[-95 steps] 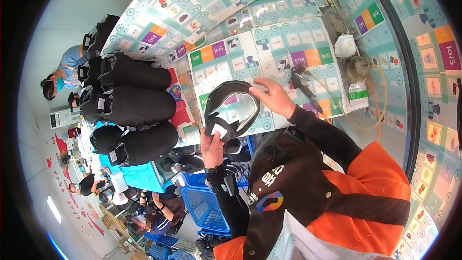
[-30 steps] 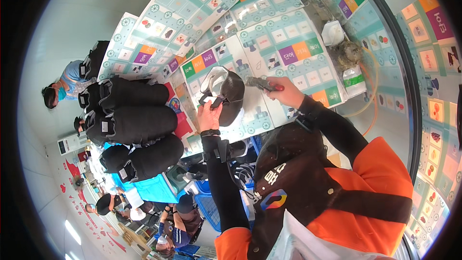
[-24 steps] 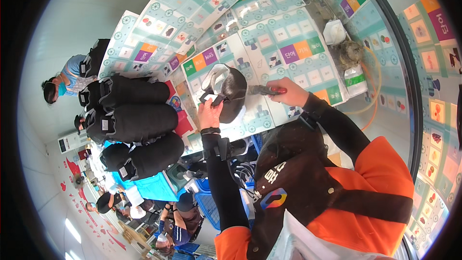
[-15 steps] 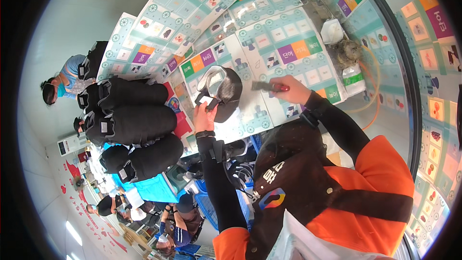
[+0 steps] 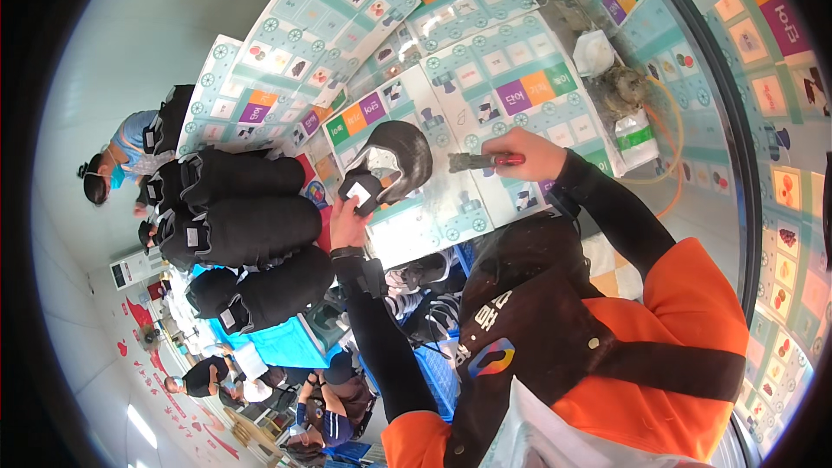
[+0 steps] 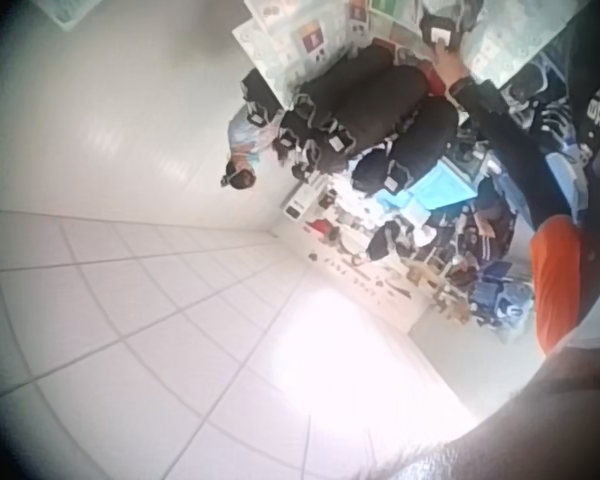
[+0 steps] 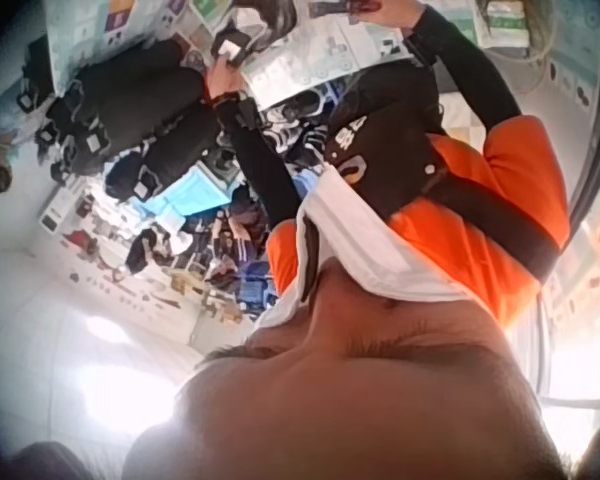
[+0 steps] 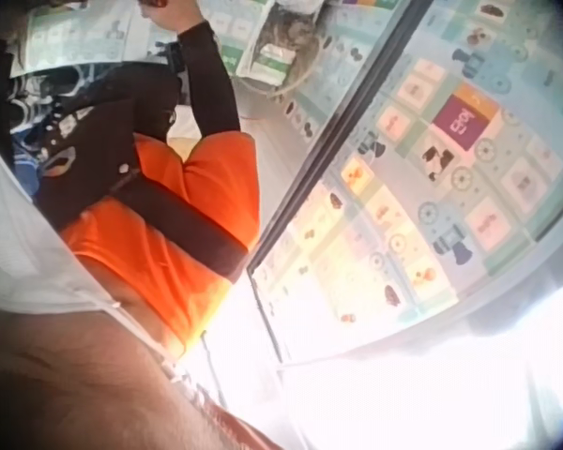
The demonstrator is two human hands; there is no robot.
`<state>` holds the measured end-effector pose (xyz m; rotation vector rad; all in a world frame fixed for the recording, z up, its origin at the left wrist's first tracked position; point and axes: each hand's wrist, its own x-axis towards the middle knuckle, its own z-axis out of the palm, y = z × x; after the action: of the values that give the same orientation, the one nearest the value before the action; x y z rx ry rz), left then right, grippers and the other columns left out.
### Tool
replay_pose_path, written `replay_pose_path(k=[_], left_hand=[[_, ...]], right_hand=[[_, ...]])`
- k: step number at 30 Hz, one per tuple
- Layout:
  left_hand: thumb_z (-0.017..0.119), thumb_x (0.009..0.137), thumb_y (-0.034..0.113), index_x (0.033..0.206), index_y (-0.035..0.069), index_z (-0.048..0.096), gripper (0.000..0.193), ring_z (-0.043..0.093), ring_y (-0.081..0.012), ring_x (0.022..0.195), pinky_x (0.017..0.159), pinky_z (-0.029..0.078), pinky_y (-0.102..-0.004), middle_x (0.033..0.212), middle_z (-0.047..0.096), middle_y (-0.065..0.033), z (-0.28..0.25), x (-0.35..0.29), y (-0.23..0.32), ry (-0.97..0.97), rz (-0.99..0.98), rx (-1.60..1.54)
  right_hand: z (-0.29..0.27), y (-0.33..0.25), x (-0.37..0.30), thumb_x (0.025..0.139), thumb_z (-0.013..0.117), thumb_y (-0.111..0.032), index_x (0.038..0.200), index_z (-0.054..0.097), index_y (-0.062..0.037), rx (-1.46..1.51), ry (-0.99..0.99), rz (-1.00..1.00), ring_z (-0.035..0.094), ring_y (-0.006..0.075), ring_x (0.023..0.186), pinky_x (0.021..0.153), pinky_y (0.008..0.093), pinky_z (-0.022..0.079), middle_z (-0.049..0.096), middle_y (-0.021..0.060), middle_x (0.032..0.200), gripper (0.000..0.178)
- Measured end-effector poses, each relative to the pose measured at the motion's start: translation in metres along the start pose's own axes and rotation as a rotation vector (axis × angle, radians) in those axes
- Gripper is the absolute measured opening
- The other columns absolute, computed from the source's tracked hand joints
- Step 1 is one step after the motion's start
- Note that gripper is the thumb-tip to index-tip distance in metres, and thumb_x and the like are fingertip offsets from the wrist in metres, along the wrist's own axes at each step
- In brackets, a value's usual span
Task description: The person trims excess material from the top edge of a shoe upper using a small knife, then sets the upper onto a stack of similar uppers in a blue bin.
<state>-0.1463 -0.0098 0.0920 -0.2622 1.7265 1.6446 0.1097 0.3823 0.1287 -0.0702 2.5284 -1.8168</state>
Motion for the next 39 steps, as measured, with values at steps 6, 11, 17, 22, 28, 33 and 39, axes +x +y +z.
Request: replay_pose_path(k=[6, 11, 17, 22, 28, 33, 39], left_hand=[[0.058, 0.104, 0.010, 0.138, 0.012, 0.055, 0.035, 0.070, -0.0177, 0.099, 0.075, 0.058, -0.0325, 0.119, 0.070, -0.0046, -0.005, 0.009, 0.005, -0.097, 0.065, 0.132], [0.058, 0.104, 0.009, 0.143, 0.010, 0.053, 0.039, 0.071, -0.0199, 0.106, 0.082, 0.061, -0.0339, 0.126, 0.069, -0.0070, -0.007, 0.006, 0.011, -0.095, 0.078, 0.172], [0.061, 0.104, 0.010, 0.137, 0.009, 0.055, 0.034, 0.069, -0.0165, 0.106, 0.084, 0.058, -0.0347, 0.120, 0.068, -0.0044, -0.001, 0.005, 0.023, -0.156, 0.095, 0.313], [0.062, 0.102, 0.006, 0.138, 0.007, 0.056, 0.036, 0.066, -0.0129, 0.108, 0.087, 0.055, -0.0296, 0.121, 0.068, -0.0042, 0.000, 0.009, 0.030, -0.087, 0.153, 0.477], [0.061, 0.097, -0.004, 0.129, 0.002, 0.060, 0.033, 0.065, -0.0146, 0.104, 0.095, 0.049, -0.0283, 0.114, 0.069, -0.0069, 0.033, 0.017, 0.034, -0.216, 0.502, 0.867], [0.061, 0.095, -0.002, 0.123, 0.004, 0.061, 0.029, 0.065, -0.0146, 0.106, 0.096, 0.049, -0.0285, 0.111, 0.068, -0.0057, 0.032, 0.011, 0.029, -0.215, 0.504, 1.059], [0.061, 0.094, -0.002, 0.122, 0.003, 0.061, 0.028, 0.064, -0.0149, 0.106, 0.096, 0.048, -0.0289, 0.110, 0.067, -0.0064, 0.035, 0.011, 0.021, -0.222, 0.431, 1.053]], right_hand=[[-0.007, -0.009, 0.002, 0.082, 0.066, -0.012, 0.092, 0.060, -0.0044, 0.043, 0.037, -0.058, 0.062, 0.0377, 0.067, 0.063, 0.0432, 0.044, 0.057, 0.0155, 0.068, 0.014], [-0.013, -0.009, -0.004, 0.083, 0.066, -0.012, 0.093, 0.061, -0.0049, -0.052, 0.033, -0.043, 0.061, 0.0403, 0.072, 0.064, 0.0445, 0.044, 0.059, 0.0172, 0.072, 0.013], [-0.011, 0.007, -0.015, 0.080, 0.065, -0.010, 0.091, 0.060, -0.0042, -0.138, -0.045, -0.046, 0.059, 0.0403, 0.069, 0.063, 0.0457, 0.043, 0.058, 0.0169, 0.070, 0.013], [-0.018, -0.001, -0.009, 0.077, 0.066, -0.010, 0.091, 0.062, -0.0059, -0.147, -0.017, -0.057, 0.061, 0.0410, 0.071, 0.064, 0.0480, 0.043, 0.060, 0.0168, 0.071, 0.015], [-0.016, -0.015, 0.001, 0.077, 0.065, -0.010, 0.094, 0.064, -0.0056, -0.089, -0.043, -0.119, 0.062, 0.0430, 0.074, 0.065, 0.0501, 0.045, 0.062, 0.0175, 0.072, 0.017], [-0.007, -0.009, 0.013, 0.080, 0.064, -0.011, 0.095, 0.066, -0.0056, -0.214, -0.166, -0.115, 0.064, 0.0399, 0.073, 0.064, 0.0461, 0.045, 0.063, 0.0164, 0.072, 0.016], [-0.019, -0.007, 0.002, 0.080, 0.066, -0.012, 0.091, 0.064, -0.0045, -0.070, -0.140, -0.063, 0.060, 0.0391, 0.068, 0.063, 0.0434, 0.044, 0.060, 0.0149, 0.069, 0.013]])
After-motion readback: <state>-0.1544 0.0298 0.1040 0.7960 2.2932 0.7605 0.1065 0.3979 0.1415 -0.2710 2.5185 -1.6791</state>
